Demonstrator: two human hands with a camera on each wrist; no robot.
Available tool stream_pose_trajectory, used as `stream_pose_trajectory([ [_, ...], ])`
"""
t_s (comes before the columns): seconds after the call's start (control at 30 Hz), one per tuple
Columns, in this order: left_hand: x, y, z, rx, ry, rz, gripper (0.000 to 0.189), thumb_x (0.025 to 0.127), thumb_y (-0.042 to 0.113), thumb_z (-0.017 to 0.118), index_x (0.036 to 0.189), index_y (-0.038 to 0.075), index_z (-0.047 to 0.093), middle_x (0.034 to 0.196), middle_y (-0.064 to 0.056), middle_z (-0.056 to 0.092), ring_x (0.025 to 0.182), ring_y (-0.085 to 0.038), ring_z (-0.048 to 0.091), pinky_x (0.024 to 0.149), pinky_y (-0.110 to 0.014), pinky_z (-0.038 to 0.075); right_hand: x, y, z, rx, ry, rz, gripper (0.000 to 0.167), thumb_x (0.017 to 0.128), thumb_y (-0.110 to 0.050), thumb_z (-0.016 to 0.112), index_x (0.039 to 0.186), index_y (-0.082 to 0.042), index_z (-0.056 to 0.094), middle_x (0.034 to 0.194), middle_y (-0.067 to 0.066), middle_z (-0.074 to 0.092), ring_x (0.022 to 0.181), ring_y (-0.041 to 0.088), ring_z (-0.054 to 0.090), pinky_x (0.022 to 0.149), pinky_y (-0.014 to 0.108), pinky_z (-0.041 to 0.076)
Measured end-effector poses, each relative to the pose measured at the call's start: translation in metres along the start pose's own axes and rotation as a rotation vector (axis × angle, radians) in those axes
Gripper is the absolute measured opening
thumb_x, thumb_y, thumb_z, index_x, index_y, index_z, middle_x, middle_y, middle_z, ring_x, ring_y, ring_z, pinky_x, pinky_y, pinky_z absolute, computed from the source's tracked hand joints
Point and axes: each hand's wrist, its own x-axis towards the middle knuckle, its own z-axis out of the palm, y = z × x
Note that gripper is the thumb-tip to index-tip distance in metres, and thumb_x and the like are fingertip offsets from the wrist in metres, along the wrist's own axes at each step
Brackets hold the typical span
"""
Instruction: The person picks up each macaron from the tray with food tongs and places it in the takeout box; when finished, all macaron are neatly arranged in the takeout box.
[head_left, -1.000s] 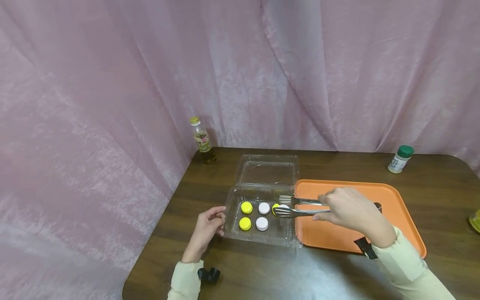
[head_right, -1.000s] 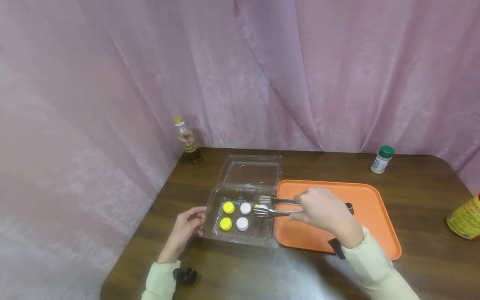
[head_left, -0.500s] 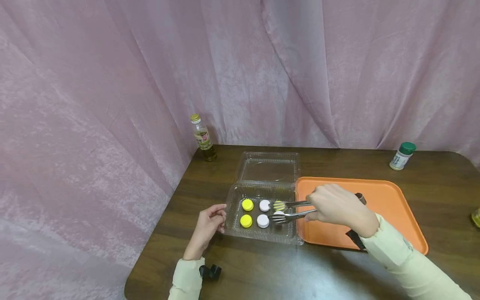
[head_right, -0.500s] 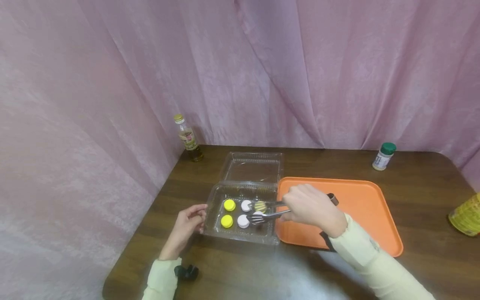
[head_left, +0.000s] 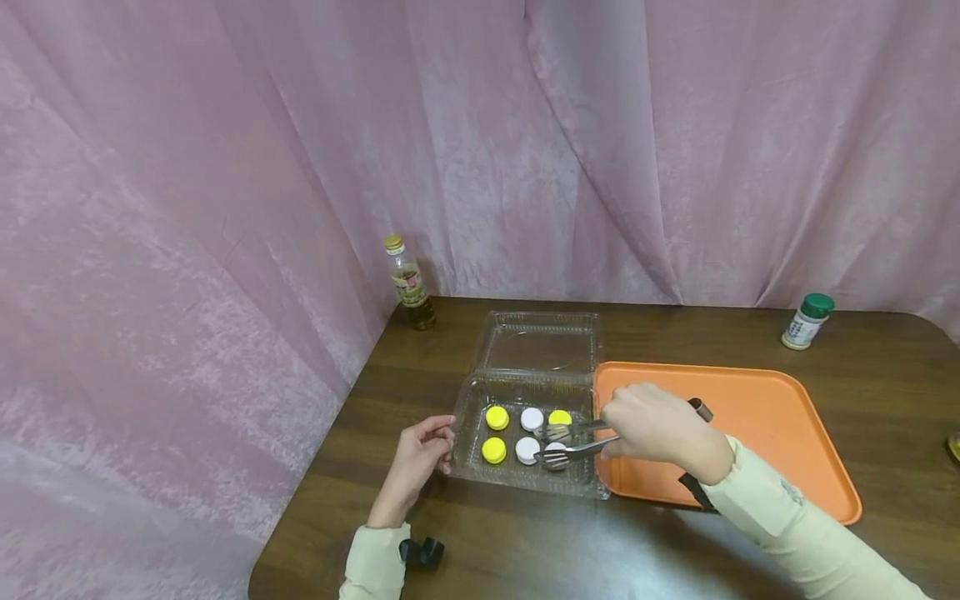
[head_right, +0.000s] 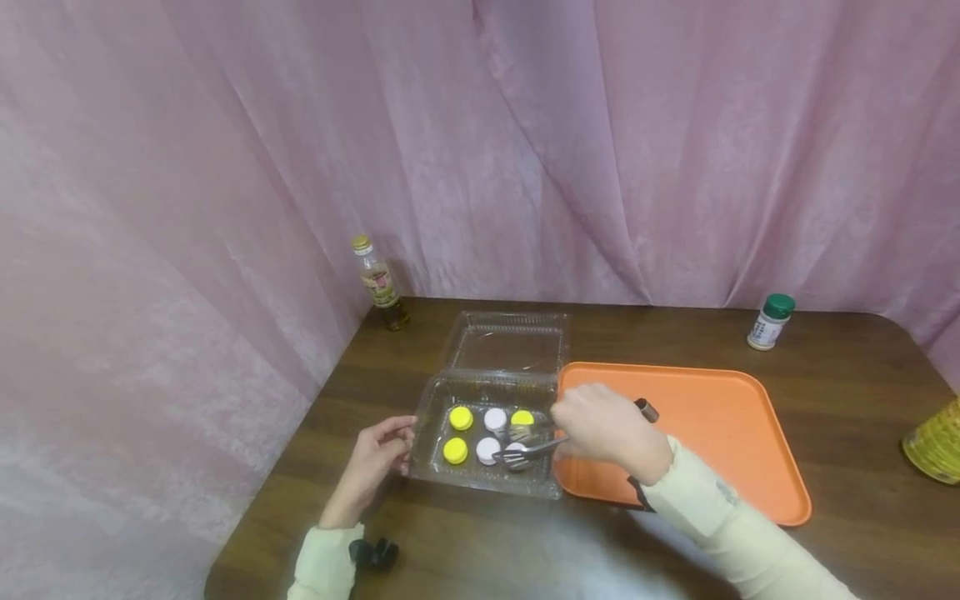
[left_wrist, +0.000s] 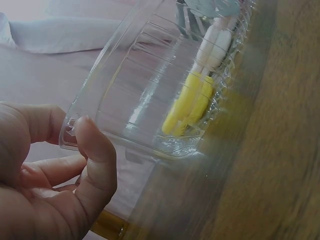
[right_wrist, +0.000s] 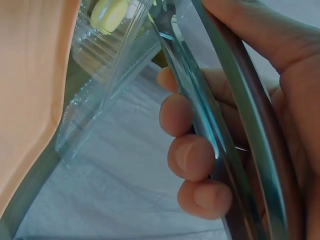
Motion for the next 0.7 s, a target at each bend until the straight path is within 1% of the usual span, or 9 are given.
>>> stream_pose_trajectory([
  [0.13,0.001,0.000,0.001,0.010,-0.003,0.006,0.041,0.085,-0.014,0.051,0.126,-0.015,0.058,0.093,-0.020,0.058,0.063,-0.015,0.051,0.048,-0.022,0.048,-0.001,-0.002,0.000,-0.001,0.004,0.017,0.049,0.072,-0.035,0.090,0.055,-0.022,0.046,0.056,-0.013,0.028,0.050,0.003,0.024,0.044,0.021,0.026],
  [0.37,0.003,0.000,0.001,0.004,-0.001,0.003,0.041,0.085,-0.016,0.050,0.124,-0.014,0.060,0.092,-0.019,0.059,0.063,-0.014,0.052,0.048,-0.023,0.049,-0.002,-0.005,-0.006,-0.004,-0.009,0.047,0.043,0.073,-0.036,0.089,0.058,-0.020,0.051,0.056,-0.009,0.039,0.050,0.006,0.031,0.043,0.023,0.031],
  [0.47,0.003,0.000,0.001,-0.005,-0.001,0.002,0.041,0.084,-0.016,0.050,0.124,-0.014,0.061,0.092,-0.019,0.059,0.063,-0.014,0.051,0.048,-0.023,0.048,-0.003,-0.006,-0.010,0.010,-0.021,0.065,0.042,0.074,-0.036,0.089,0.059,-0.019,0.053,0.056,-0.009,0.041,0.050,0.006,0.032,0.044,0.023,0.032],
  [0.6,0.002,-0.001,0.001,-0.013,0.003,0.007,0.040,0.084,-0.016,0.050,0.123,-0.014,0.061,0.090,-0.017,0.058,0.063,-0.014,0.051,0.048,-0.022,0.048,-0.005,-0.007,-0.016,0.055,-0.017,0.094,0.043,0.074,-0.038,0.088,0.058,-0.021,0.052,0.056,-0.011,0.037,0.051,0.004,0.030,0.045,0.022,0.029],
  [0.7,0.001,-0.002,0.000,-0.011,0.010,0.010,0.039,0.085,-0.016,0.051,0.122,-0.014,0.061,0.090,-0.016,0.058,0.063,-0.014,0.051,0.048,-0.022,0.048,-0.008,-0.005,-0.018,0.113,-0.004,0.138,0.044,0.075,-0.041,0.087,0.058,-0.022,0.050,0.056,-0.012,0.032,0.051,0.004,0.027,0.045,0.021,0.025],
])
